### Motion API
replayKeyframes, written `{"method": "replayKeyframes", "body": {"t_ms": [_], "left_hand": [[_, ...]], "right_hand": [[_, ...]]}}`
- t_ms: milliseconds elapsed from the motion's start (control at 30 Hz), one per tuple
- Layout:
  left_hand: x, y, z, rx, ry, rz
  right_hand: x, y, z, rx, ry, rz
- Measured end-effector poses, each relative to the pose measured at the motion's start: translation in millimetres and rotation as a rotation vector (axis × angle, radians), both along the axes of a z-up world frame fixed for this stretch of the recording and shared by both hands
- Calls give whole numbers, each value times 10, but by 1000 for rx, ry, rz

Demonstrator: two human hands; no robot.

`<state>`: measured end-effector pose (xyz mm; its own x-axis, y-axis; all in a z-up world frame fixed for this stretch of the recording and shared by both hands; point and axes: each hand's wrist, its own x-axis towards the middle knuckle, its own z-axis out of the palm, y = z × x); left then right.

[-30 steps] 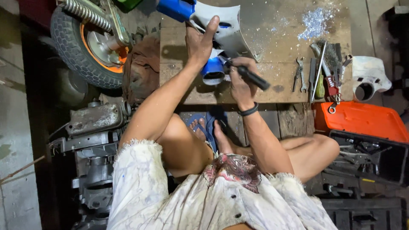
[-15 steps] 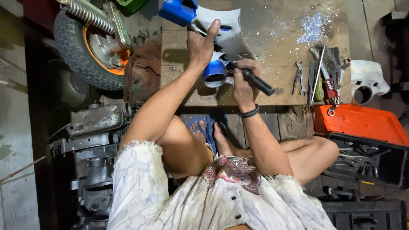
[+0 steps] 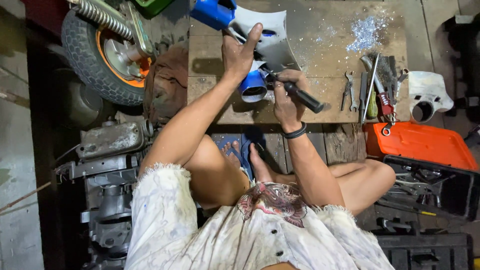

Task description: The person sits on the floor and uses a hammer to scrape blue paint off a white plastic motorcycle part. They repeatedly strike the surface with the hammer's head to remove the paint, occasionally rotating the part to access different areas.

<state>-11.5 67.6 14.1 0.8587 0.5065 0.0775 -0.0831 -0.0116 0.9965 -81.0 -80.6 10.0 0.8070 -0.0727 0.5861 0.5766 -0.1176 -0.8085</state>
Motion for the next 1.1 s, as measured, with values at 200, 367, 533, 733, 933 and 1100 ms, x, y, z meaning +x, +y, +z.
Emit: {"method": "replayKeyframes", "body": {"t_ms": [200, 367, 533, 733, 933, 1100], "left_hand": [[39, -18, -41, 80, -15, 0], [-15, -28, -7, 81, 72, -25], [-38, -36, 98, 72, 65, -9], [19, -42, 27, 103, 82, 8], [-37, -60, 10, 67, 33, -47], [-42, -58, 34, 79, 46, -10]], "right_hand": [[-6, 14, 108, -247, -28, 20], [-12, 11, 136, -207, 47, 41], [-18, -18, 137, -162, -29, 55], [-7, -13, 62, -141, -123, -32], [-14, -46, 42, -119, -44, 10], [11, -47, -98, -131, 100, 35]]}}
